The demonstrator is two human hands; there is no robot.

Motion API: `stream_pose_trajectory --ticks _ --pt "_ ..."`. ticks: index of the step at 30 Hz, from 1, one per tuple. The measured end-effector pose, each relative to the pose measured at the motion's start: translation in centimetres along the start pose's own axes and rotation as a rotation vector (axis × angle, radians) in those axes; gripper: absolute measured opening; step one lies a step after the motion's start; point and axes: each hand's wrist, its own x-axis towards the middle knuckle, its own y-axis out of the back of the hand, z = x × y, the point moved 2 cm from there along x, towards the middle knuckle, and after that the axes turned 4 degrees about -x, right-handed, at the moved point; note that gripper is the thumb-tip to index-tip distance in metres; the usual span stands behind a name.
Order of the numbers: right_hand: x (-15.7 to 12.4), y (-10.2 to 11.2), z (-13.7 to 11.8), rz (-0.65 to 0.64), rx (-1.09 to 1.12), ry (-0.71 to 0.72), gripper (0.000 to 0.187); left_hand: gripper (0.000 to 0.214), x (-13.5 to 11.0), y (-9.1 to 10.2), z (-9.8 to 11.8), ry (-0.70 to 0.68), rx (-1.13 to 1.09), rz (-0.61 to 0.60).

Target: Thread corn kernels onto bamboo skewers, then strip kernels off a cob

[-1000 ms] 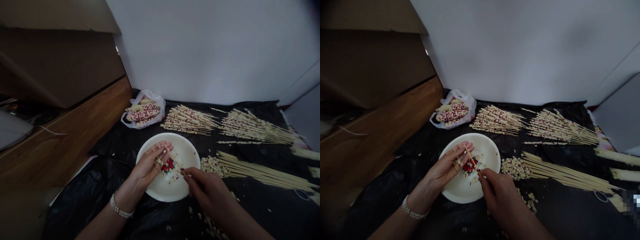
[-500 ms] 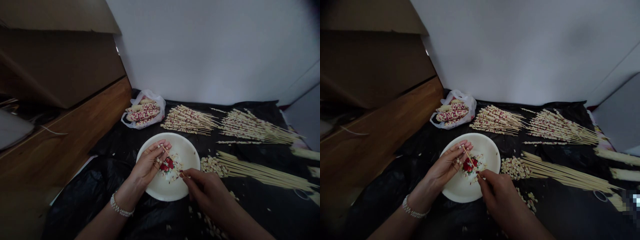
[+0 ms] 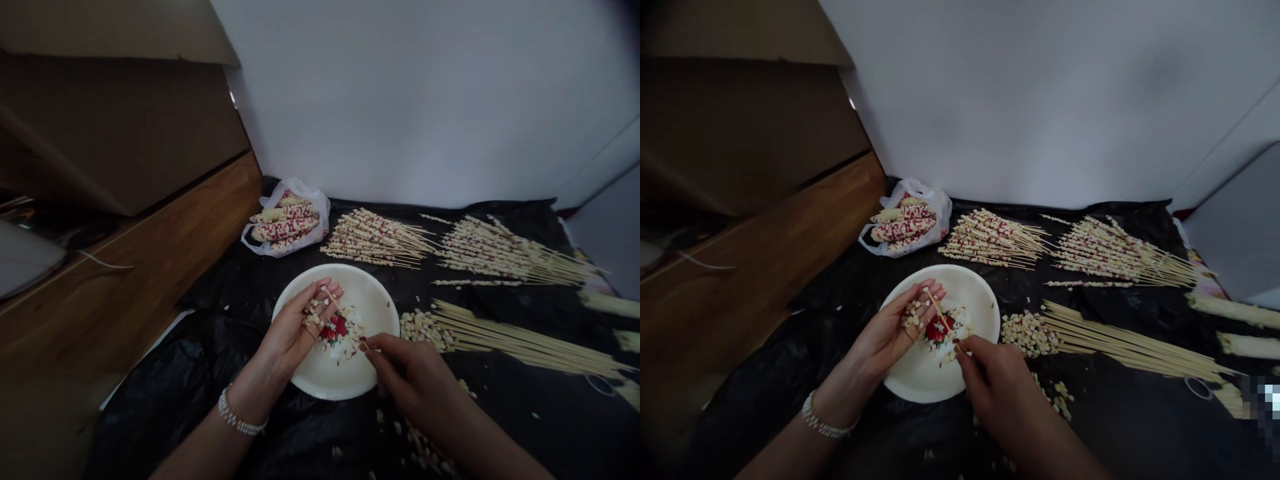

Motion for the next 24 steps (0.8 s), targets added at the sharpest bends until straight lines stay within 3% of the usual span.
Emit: stream_pose_trajectory --ticks 24 --pt "-0.01 -0.15 0.11 -0.016 -0.004 -0.007 0.033 0.029 0.43 0.64 -0.25 0.065 -0.059 0.035"
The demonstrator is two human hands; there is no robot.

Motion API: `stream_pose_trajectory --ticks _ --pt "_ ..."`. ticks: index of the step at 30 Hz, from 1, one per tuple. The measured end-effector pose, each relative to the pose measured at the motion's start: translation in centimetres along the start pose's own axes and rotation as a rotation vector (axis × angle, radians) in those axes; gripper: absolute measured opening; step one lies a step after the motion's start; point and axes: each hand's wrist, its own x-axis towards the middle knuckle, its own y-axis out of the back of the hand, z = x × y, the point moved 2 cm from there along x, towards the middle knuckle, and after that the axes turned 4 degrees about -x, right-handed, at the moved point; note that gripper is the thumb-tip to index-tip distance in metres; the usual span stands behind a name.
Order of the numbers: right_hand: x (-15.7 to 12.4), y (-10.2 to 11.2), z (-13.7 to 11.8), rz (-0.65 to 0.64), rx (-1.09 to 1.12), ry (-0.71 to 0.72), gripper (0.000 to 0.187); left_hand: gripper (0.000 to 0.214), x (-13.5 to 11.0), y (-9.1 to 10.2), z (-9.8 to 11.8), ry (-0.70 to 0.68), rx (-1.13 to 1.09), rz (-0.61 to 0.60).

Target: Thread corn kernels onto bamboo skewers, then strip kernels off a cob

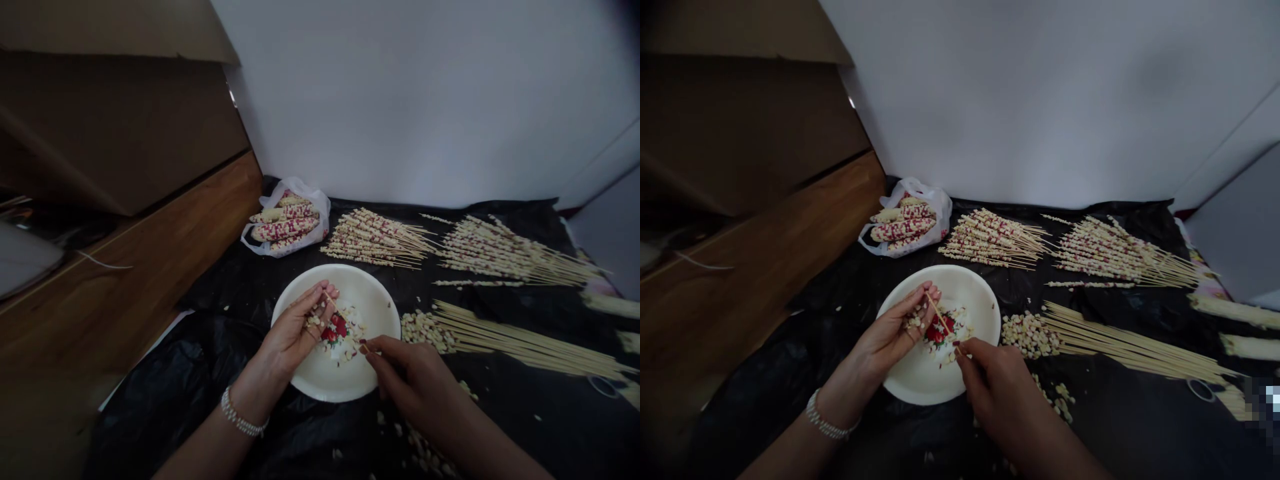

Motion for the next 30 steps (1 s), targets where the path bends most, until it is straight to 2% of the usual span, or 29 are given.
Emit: stream_pose_trajectory --ticks 14,25,30 --pt "-0.01 0.04 0.21 -0.012 -0.017 0.005 0.031 0.028 -0.11 -0.23 0.03 0.000 -0.012 0.041" --pt "-0.10 0.03 -0.04 0.006 -0.026 0.020 0.034 0.019 -0.03 0.05 -0.09 -0.034 0.032 0.014" --pt "-0.04 -0.13 0.08 -0.007 -0.017 0.037 0.032 0.026 -0.23 -0.09 -0.13 0.010 0.005 -0.017"
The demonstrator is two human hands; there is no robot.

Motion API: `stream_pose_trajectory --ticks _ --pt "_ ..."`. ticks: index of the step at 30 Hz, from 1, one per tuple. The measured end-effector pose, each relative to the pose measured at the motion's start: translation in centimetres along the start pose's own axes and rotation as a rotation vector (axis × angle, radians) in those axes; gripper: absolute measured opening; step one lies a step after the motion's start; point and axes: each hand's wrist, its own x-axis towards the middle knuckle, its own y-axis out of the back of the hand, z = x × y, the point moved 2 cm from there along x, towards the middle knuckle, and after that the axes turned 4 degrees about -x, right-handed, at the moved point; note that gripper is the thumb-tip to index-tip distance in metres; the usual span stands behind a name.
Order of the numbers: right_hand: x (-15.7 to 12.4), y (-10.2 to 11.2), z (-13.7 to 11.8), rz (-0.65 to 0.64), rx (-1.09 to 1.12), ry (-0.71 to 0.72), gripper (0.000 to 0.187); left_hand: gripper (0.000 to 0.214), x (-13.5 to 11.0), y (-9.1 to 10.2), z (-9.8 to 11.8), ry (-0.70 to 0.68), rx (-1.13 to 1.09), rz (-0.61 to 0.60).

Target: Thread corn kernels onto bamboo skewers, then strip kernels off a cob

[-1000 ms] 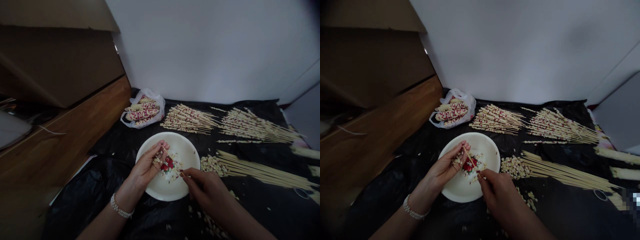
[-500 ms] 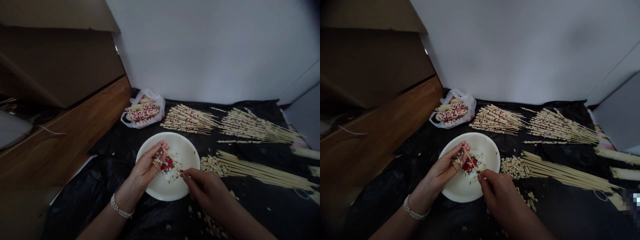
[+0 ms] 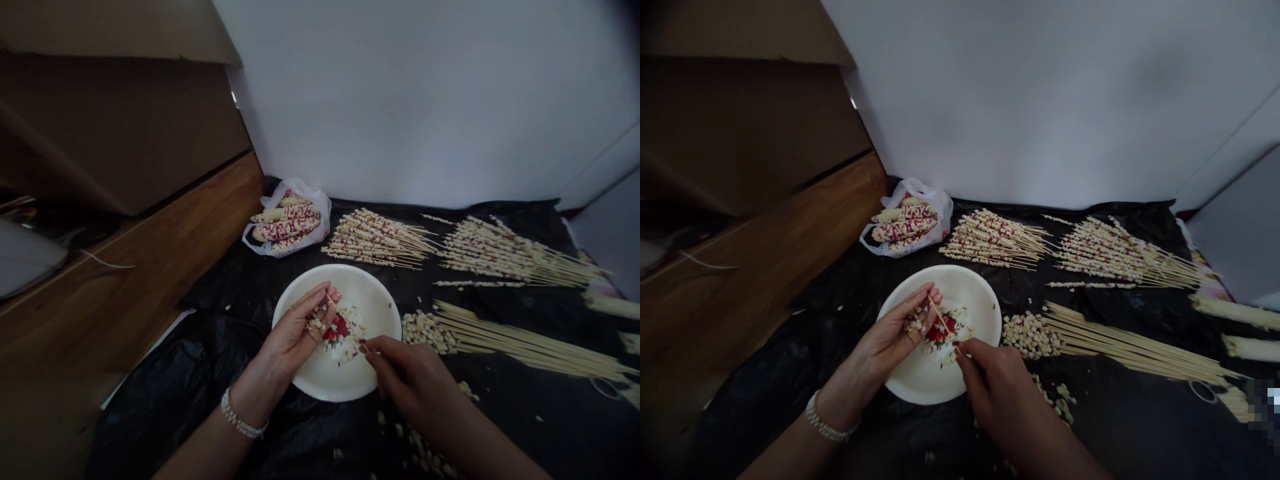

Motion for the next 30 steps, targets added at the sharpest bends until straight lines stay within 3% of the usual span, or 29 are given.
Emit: stream_pose_trajectory --ticks 6,12,20,26,30 --pt "0.0 0.0 -0.1 0.015 0.020 0.021 0.030 0.016 -0.1 -0.3 -0.1 0.127 -0.126 0.006" --pt "-0.1 0.1 -0.2 0.032 0.033 0.019 0.029 0.018 -0.6 -0.6 -0.1 0.126 -0.127 0.011" --pt "0.1 0.4 0.2 0.105 0.053 0.014 0.028 0.011 -2.1 -0.7 -2.9 0.188 0.028 -0.121" --pt "0.2 0.6 0.0 0.023 0.068 -0.037 0.036 0.010 -1.5 -0.6 -2.1 0.083 -0.009 -0.034" --pt "0.1 0.4 0.0 0.023 0.039 -0.027 0.039 0.010 -1.0 -0.5 -1.6 0.030 -0.001 -0.060"
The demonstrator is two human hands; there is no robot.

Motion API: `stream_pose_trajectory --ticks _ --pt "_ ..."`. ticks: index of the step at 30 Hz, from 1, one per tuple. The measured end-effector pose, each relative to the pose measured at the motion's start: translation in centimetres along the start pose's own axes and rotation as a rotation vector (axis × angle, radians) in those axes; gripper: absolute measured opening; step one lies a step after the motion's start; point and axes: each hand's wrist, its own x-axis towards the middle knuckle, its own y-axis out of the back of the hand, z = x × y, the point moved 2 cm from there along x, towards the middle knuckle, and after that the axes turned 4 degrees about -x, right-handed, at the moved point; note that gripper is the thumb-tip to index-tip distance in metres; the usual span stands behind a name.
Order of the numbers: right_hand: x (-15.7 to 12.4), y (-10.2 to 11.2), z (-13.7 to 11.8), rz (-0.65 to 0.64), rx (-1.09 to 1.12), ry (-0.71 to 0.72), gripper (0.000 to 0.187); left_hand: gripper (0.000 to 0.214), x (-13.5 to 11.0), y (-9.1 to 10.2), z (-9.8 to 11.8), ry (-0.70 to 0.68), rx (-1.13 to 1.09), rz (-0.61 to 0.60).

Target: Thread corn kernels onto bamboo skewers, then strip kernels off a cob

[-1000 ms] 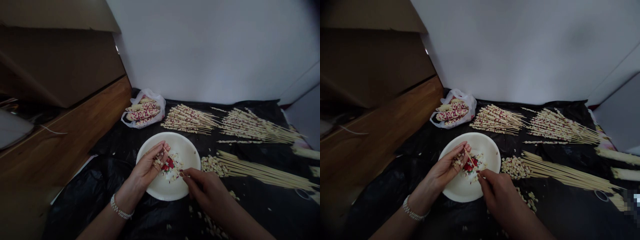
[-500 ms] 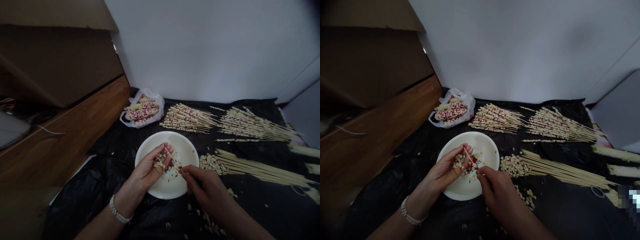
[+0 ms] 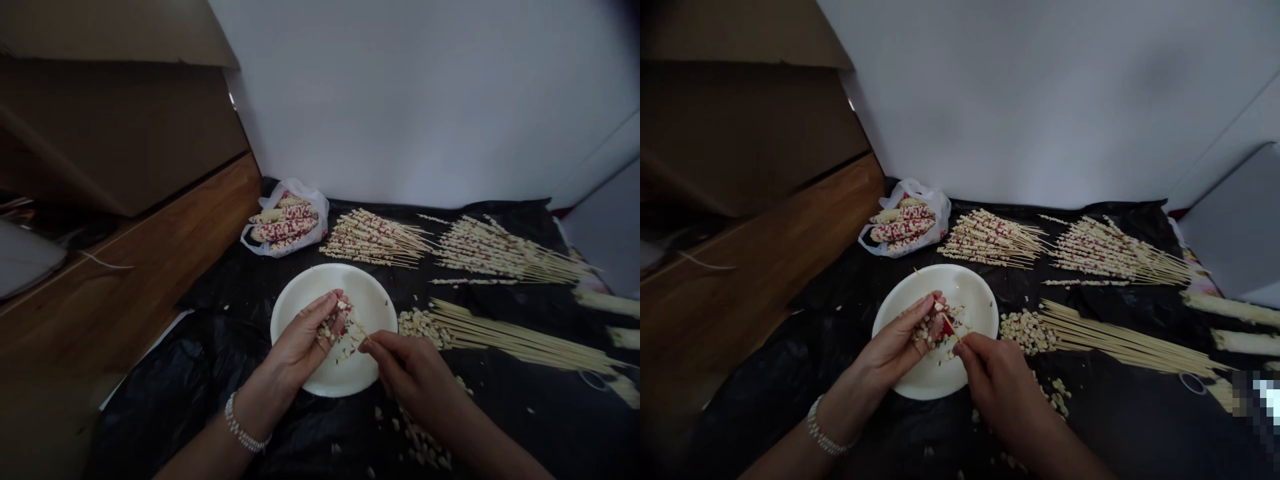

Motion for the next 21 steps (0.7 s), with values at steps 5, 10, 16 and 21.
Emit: stream_pose_trajectory --ticks 5,10,16,21 --pt "-0.2 -0.2 0.1 0.034 0.003 0.005 0.039 0.011 -0.3 -0.1 -0.6 -0.020 0.007 0.015" --pt "-0.1 -0.3 0.4 0.051 -0.004 -0.002 0.039 0.009 -1.2 -0.3 -2.0 0.025 0.042 -0.062" --pt "0.2 -0.1 0.8 -0.062 0.190 -0.123 0.039 0.011 -0.9 -0.3 -1.6 0.108 0.132 -0.117" --pt "0.4 0.1 0.8 -0.269 0.528 -0.263 0.042 0.009 -0.1 -1.0 0.0 0.035 0.117 -0.144"
